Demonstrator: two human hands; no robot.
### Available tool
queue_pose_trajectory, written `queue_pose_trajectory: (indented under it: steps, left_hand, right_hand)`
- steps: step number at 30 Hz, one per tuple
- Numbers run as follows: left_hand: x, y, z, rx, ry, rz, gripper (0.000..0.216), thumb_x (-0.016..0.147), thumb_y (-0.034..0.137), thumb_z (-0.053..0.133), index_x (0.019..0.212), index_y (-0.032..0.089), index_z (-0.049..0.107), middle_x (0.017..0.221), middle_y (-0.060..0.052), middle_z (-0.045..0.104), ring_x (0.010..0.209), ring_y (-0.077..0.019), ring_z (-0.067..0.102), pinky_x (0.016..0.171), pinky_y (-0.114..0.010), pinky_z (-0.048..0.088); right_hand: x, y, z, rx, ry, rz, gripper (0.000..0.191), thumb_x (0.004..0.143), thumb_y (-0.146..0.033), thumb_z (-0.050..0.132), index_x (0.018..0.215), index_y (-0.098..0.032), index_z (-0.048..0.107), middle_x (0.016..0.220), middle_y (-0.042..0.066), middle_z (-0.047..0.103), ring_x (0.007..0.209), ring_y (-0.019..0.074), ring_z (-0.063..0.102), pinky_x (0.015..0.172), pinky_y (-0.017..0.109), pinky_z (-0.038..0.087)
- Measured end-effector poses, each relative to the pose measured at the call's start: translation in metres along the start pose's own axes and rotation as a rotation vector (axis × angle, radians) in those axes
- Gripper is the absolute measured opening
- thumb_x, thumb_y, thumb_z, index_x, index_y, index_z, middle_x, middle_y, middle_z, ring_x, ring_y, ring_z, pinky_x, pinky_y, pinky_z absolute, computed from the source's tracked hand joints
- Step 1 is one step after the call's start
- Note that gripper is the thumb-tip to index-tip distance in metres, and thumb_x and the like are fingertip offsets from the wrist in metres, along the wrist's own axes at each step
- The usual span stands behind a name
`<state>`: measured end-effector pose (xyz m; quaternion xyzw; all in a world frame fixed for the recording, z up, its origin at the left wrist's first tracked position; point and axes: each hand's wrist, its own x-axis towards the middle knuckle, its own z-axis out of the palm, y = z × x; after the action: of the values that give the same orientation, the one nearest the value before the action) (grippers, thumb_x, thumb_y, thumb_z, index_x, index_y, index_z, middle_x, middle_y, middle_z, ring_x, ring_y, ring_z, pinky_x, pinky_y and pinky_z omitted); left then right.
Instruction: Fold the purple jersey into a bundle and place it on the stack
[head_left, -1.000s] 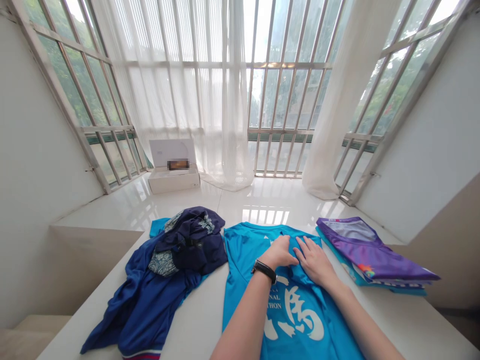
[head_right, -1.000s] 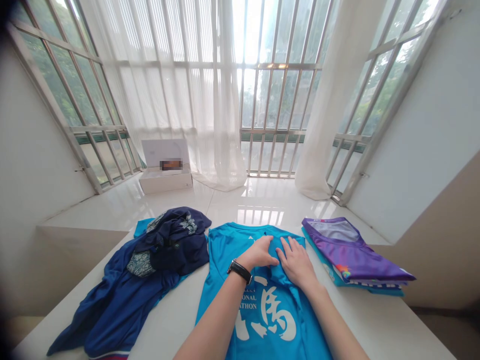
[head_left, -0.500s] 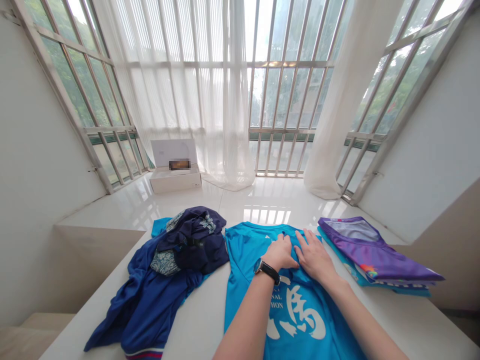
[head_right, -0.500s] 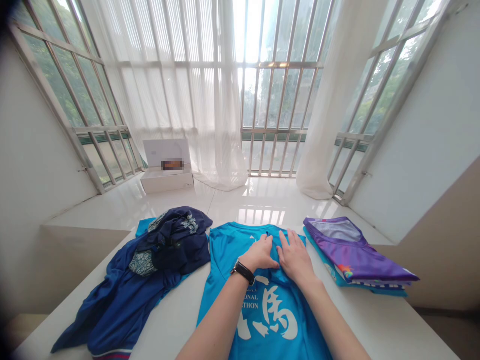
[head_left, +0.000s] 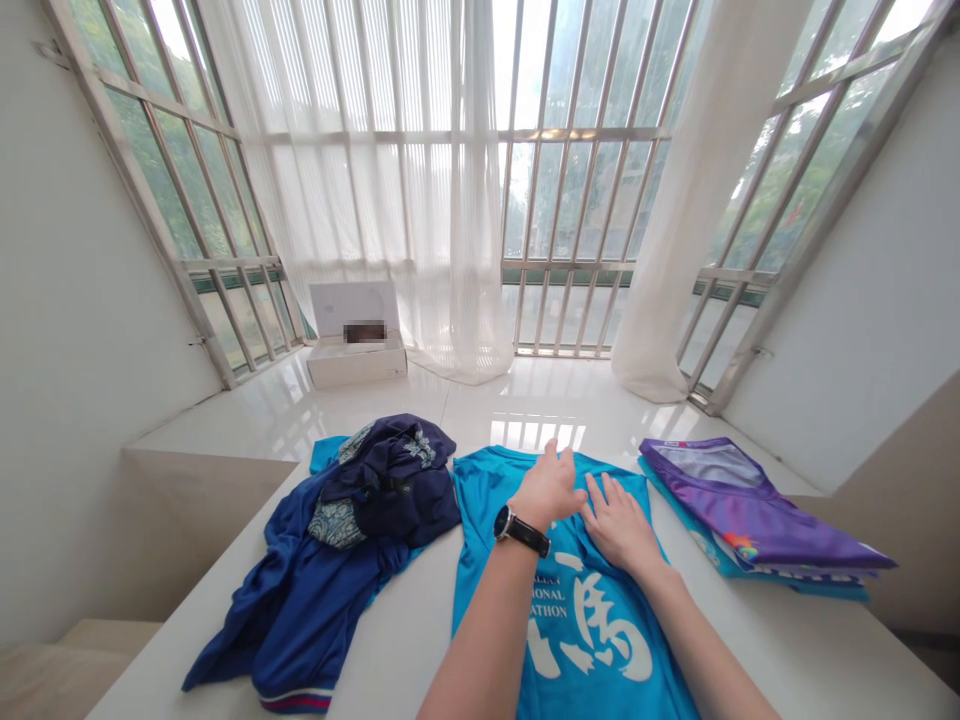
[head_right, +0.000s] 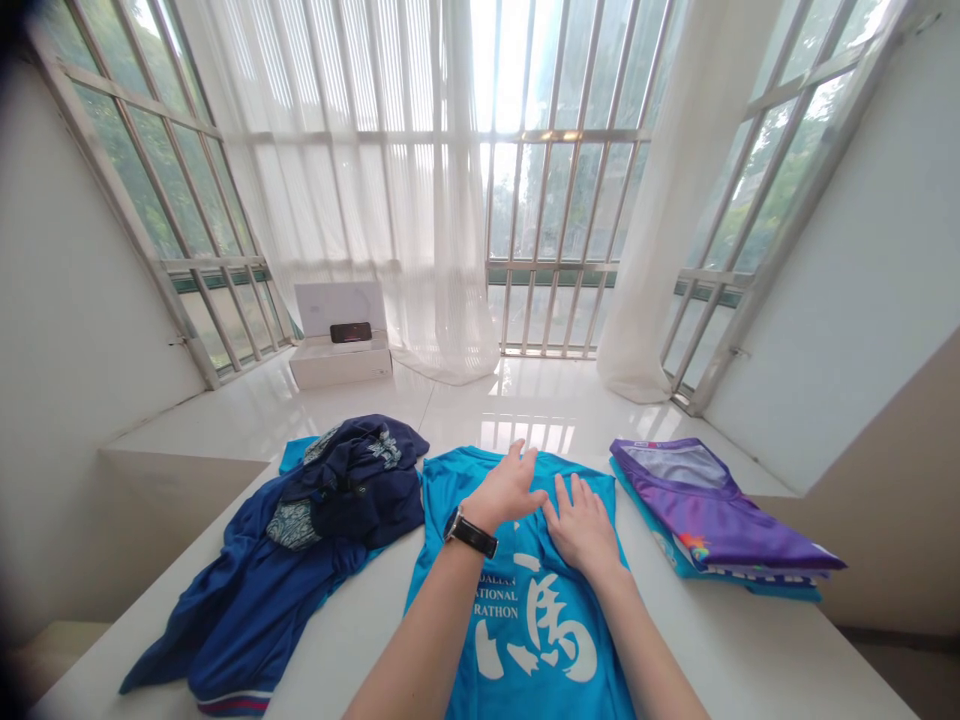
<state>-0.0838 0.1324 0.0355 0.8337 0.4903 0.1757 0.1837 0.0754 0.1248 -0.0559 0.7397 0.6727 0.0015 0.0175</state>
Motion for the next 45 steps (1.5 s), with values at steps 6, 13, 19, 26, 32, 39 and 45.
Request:
queue_pose_trajectory:
  steps: [6, 13, 19, 26, 32, 39, 45]
  left_hand:
    - [-0.020, -0.023, -0.024, 0.183, -0.071, 0.053, 0.055, 0.090, 0.038, 0.056, 0.139, 0.012, 0.051, 0.151, -0.018, 0.044, 0.138, -0.0330, 0.042, 0.109, -0.040, 0.042]
    - [-0.039, -0.073, -0.002, 0.269, -0.167, -0.094, 0.060, 0.097, 0.046, 0.044, 0.143, 0.007, 0.047, 0.152, -0.024, 0.040, 0.143, -0.0397, 0.031, 0.115, -0.057, 0.029]
    - [-0.038, -0.082, 0.035, 0.213, 0.022, -0.048, 0.070, 0.099, 0.061, 0.029, 0.154, 0.019, 0.032, 0.161, -0.016, 0.027, 0.149, -0.0357, 0.021, 0.120, -0.059, 0.015]
    - [-0.026, -0.072, 0.034, -0.061, 0.019, -0.116, 0.068, 0.100, 0.059, 0.032, 0.154, 0.018, 0.033, 0.160, -0.015, 0.032, 0.149, -0.0322, 0.023, 0.121, -0.053, 0.021]
    - [-0.016, -0.102, -0.009, -0.101, 0.106, -0.037, 0.041, 0.098, 0.024, 0.041, 0.136, 0.018, 0.056, 0.140, -0.008, 0.059, 0.131, -0.0183, 0.052, 0.114, -0.030, 0.037]
    - [-0.021, -0.140, -0.030, -0.036, 0.152, -0.143, 0.037, 0.095, 0.017, 0.045, 0.126, 0.014, 0.063, 0.130, -0.013, 0.066, 0.123, -0.0245, 0.059, 0.108, -0.036, 0.042]
    - [-0.021, -0.122, -0.020, 0.045, 0.119, -0.089, 0.032, 0.095, 0.021, 0.048, 0.122, 0.022, 0.066, 0.127, -0.006, 0.068, 0.122, -0.0224, 0.058, 0.107, -0.034, 0.041]
  right_hand:
    - [0.000, 0.002, 0.003, 0.032, 0.043, -0.031, 0.066, 0.099, -0.049, 0.025, 0.155, -0.013, 0.030, 0.162, 0.018, 0.026, 0.150, 0.0296, 0.022, 0.120, 0.045, 0.022]
    - [0.007, 0.013, 0.012, 0.036, 0.065, -0.017, 0.066, 0.099, -0.050, 0.024, 0.155, -0.015, 0.029, 0.162, 0.015, 0.027, 0.150, 0.0285, 0.023, 0.120, 0.044, 0.022]
    - [0.013, 0.035, 0.022, 0.036, 0.087, -0.025, 0.066, 0.098, -0.050, 0.025, 0.154, -0.016, 0.032, 0.162, 0.013, 0.028, 0.150, 0.0288, 0.024, 0.120, 0.046, 0.024]
    - [0.015, 0.052, 0.016, 0.079, 0.073, -0.037, 0.064, 0.097, -0.045, 0.032, 0.153, -0.013, 0.035, 0.161, 0.016, 0.030, 0.149, 0.0294, 0.026, 0.119, 0.045, 0.025]
    - [0.012, 0.044, -0.015, 0.176, 0.145, -0.068, 0.060, 0.092, -0.032, 0.040, 0.147, -0.006, 0.042, 0.156, 0.020, 0.037, 0.146, 0.0313, 0.031, 0.119, 0.045, 0.026]
    - [0.030, -0.014, -0.051, 0.373, 0.132, -0.261, 0.039, 0.096, -0.038, 0.041, 0.121, -0.022, 0.065, 0.121, 0.007, 0.071, 0.109, 0.0199, 0.066, 0.093, 0.026, 0.049]
    - [0.037, -0.035, -0.041, 0.428, 0.037, -0.289, 0.029, 0.084, -0.030, 0.061, 0.110, -0.020, 0.072, 0.113, 0.010, 0.073, 0.105, 0.0263, 0.066, 0.087, 0.032, 0.049]
